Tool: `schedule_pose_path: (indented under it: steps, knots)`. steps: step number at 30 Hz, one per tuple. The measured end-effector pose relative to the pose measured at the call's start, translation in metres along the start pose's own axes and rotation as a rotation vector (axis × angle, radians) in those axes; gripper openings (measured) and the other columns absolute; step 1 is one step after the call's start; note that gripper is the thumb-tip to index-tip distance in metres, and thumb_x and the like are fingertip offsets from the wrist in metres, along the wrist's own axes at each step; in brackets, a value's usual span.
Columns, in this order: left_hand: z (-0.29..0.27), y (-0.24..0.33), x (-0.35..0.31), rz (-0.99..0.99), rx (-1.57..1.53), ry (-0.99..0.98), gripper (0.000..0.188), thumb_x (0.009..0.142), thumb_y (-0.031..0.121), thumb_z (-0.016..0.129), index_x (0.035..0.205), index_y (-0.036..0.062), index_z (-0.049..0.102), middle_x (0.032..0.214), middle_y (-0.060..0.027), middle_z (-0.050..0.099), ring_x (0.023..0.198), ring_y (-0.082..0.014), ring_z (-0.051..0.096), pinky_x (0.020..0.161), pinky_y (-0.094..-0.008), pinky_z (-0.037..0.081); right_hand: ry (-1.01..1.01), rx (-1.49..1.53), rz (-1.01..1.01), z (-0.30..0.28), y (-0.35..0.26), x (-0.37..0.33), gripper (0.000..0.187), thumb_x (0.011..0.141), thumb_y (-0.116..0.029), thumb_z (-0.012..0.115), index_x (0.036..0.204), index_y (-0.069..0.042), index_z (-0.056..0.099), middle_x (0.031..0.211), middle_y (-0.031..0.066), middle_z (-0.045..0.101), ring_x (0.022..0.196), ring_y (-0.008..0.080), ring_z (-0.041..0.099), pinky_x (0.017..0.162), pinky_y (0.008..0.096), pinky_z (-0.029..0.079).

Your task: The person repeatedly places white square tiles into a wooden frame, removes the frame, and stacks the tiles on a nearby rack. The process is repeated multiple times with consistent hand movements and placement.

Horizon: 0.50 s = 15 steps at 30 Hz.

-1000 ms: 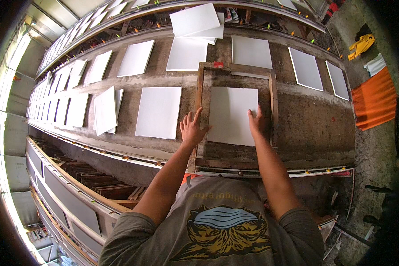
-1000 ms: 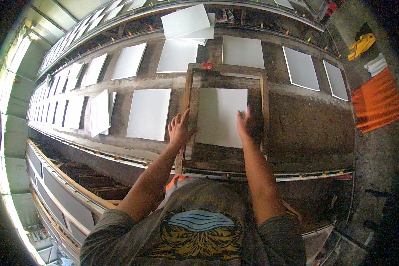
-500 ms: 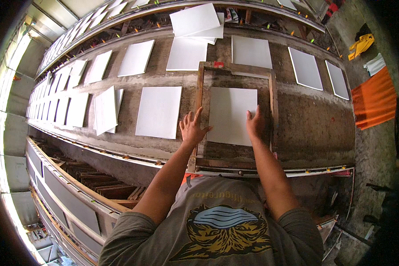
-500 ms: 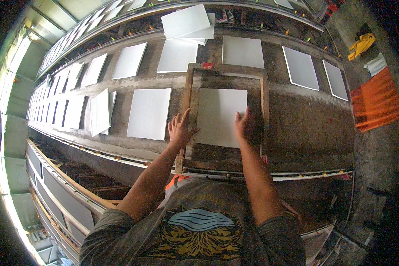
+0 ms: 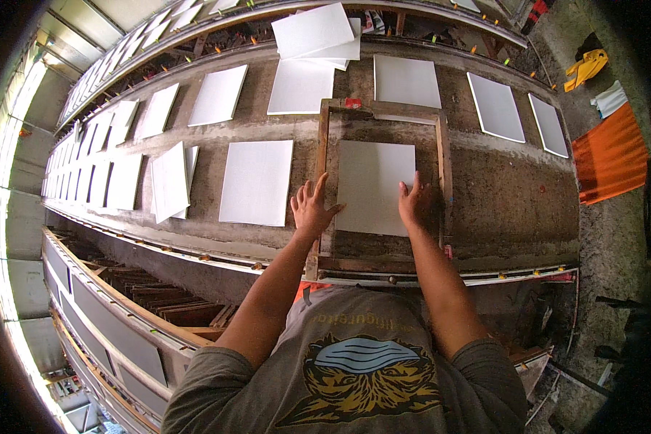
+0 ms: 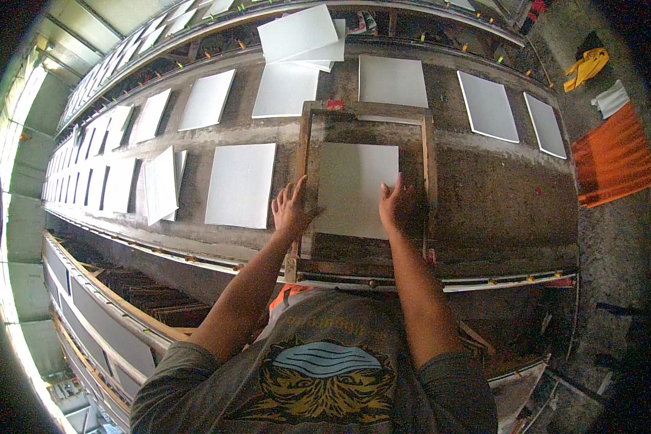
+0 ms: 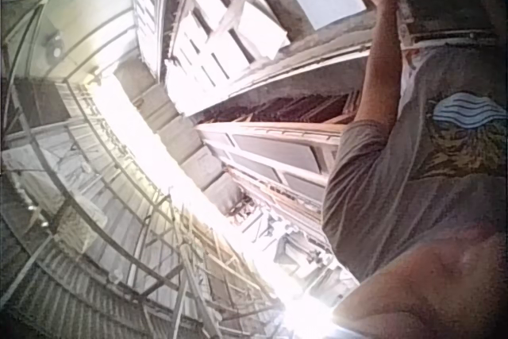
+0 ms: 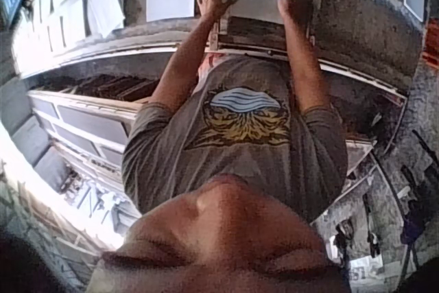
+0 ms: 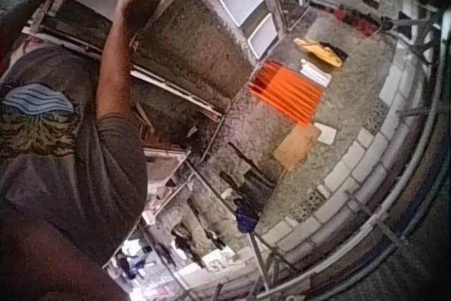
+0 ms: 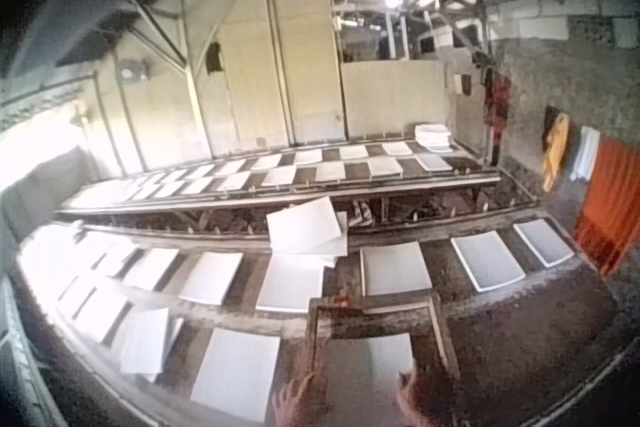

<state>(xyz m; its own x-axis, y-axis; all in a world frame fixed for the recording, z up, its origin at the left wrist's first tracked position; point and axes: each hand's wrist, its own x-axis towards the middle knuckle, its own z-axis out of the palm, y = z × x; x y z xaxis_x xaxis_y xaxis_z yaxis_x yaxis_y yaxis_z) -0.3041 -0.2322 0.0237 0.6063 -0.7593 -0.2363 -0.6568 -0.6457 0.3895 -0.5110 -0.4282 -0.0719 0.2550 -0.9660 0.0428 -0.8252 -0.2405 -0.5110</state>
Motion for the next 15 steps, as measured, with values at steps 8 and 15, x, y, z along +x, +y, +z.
schedule_pose_path:
  steps: [8,15]
  knots:
    - [0.003,-0.006,0.002,0.007,-0.009,0.001,0.108,0.080,0.057,0.080,0.161,0.0434,0.009,0.163,-0.0210,0.025,0.151,-0.0388,0.023,0.120,-0.0615,0.016,-0.160,0.006,0.020,-0.022,-0.016,0.001,0.069,0.099,-0.046,0.059,0.157,-0.017,0.033,0.145,0.0316,0.047,0.139,0.0511,0.037,0.112,0.0608,0.033]
    - [-0.002,-0.001,0.001,0.033,0.035,-0.021,0.105,0.082,0.061,0.075,0.162,0.0399,0.009,0.163,-0.0221,0.024,0.151,-0.0396,0.022,0.120,-0.0618,0.016,-0.108,-0.054,-0.060,-0.015,-0.006,0.000,0.068,0.101,-0.046,0.057,0.158,-0.021,0.030,0.144,0.0332,0.048,0.144,0.0494,0.031,0.112,0.0628,0.033]
